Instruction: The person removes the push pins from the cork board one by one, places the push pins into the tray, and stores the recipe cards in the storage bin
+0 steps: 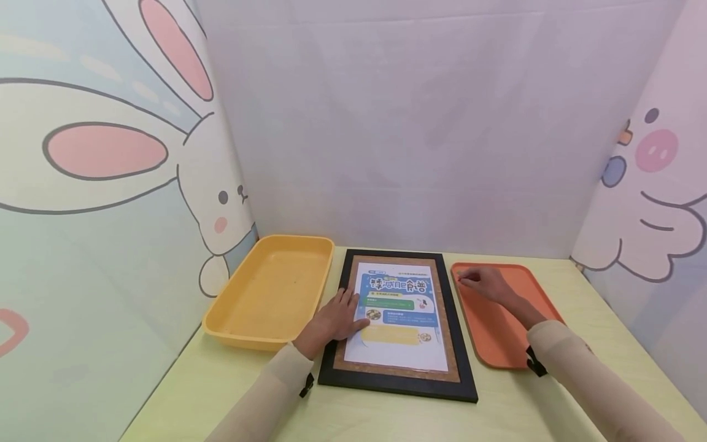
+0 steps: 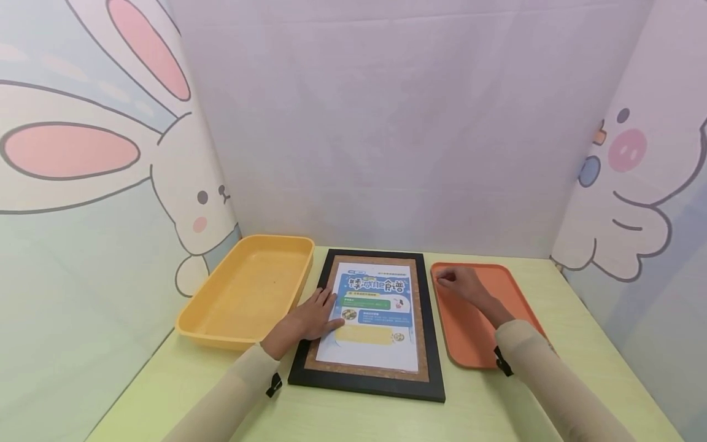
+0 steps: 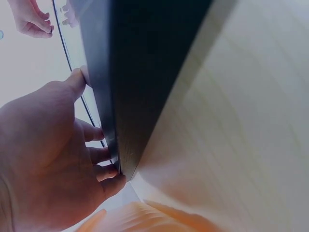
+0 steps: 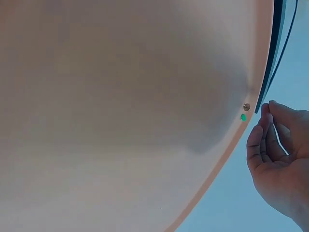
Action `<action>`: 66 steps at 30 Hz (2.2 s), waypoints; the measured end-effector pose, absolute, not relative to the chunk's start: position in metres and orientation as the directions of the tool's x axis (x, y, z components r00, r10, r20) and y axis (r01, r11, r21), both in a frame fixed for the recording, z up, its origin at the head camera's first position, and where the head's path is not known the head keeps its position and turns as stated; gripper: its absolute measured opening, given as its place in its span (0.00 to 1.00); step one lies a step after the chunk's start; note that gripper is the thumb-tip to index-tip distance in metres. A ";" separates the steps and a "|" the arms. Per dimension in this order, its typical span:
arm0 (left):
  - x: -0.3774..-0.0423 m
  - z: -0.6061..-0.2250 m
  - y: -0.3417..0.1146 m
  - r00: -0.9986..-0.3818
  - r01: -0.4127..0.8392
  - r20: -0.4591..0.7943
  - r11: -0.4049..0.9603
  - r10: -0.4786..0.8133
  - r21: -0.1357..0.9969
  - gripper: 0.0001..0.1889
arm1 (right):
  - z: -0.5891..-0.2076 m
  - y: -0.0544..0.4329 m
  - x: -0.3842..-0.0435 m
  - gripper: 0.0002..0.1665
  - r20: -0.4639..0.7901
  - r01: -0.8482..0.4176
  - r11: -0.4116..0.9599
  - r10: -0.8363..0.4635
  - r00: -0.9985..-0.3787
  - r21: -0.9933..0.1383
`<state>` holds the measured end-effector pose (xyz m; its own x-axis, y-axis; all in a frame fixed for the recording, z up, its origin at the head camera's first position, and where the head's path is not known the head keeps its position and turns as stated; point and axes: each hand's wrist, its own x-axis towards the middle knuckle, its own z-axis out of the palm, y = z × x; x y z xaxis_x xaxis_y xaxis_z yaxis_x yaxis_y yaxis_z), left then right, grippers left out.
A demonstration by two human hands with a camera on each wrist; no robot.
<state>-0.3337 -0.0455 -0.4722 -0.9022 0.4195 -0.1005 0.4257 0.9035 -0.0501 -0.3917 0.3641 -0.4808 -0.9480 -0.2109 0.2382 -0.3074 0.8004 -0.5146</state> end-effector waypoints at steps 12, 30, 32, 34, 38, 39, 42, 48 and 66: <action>-0.333 -0.470 -0.045 -0.902 0.422 -0.111 0.906 0.417 -0.032 0.44 | -0.483 0.369 -0.390 0.08 0.231 -0.329 0.807 -0.243 -0.942 -0.491; -0.335 -0.472 -0.046 -0.898 0.432 -0.106 0.901 0.427 -0.031 0.44 | -0.487 0.368 -0.387 0.06 0.211 -0.302 0.840 -0.229 -0.950 -0.451; -0.335 -0.472 -0.045 -0.898 0.433 -0.104 0.901 0.428 -0.028 0.44 | -0.488 0.368 -0.387 0.06 0.213 -0.304 0.840 -0.231 -0.950 -0.448; -0.335 -0.472 -0.045 -0.898 0.431 -0.105 0.902 0.426 -0.021 0.44 | -0.488 0.369 -0.386 0.07 0.213 -0.310 0.840 -0.237 -0.948 -0.445; -0.336 -0.473 -0.046 -0.901 0.420 -0.114 0.907 0.418 0.008 0.45 | -0.487 0.370 -0.385 0.08 0.212 -0.310 0.839 -0.238 -0.948 -0.446; -0.337 -0.474 -0.046 -0.902 0.417 -0.113 0.909 0.416 0.016 0.45 | -0.487 0.370 -0.384 0.08 0.213 -0.315 0.839 -0.242 -0.947 -0.445; -0.339 -0.477 -0.048 -0.905 0.411 -0.108 0.911 0.412 0.037 0.45 | -0.485 0.371 -0.383 0.09 0.227 -0.327 0.836 -0.248 -0.942 -0.441; -0.340 -0.479 -0.053 -0.905 0.413 -0.081 0.909 0.417 0.061 0.45 | -0.478 0.361 -0.377 0.13 0.253 -0.371 0.798 -0.280 -0.926 -0.476; -0.330 -0.492 -0.052 -0.948 0.309 0.033 0.893 0.316 0.327 0.48 | -0.470 0.309 -0.339 0.27 0.116 -0.374 0.817 -0.361 -0.925 -0.439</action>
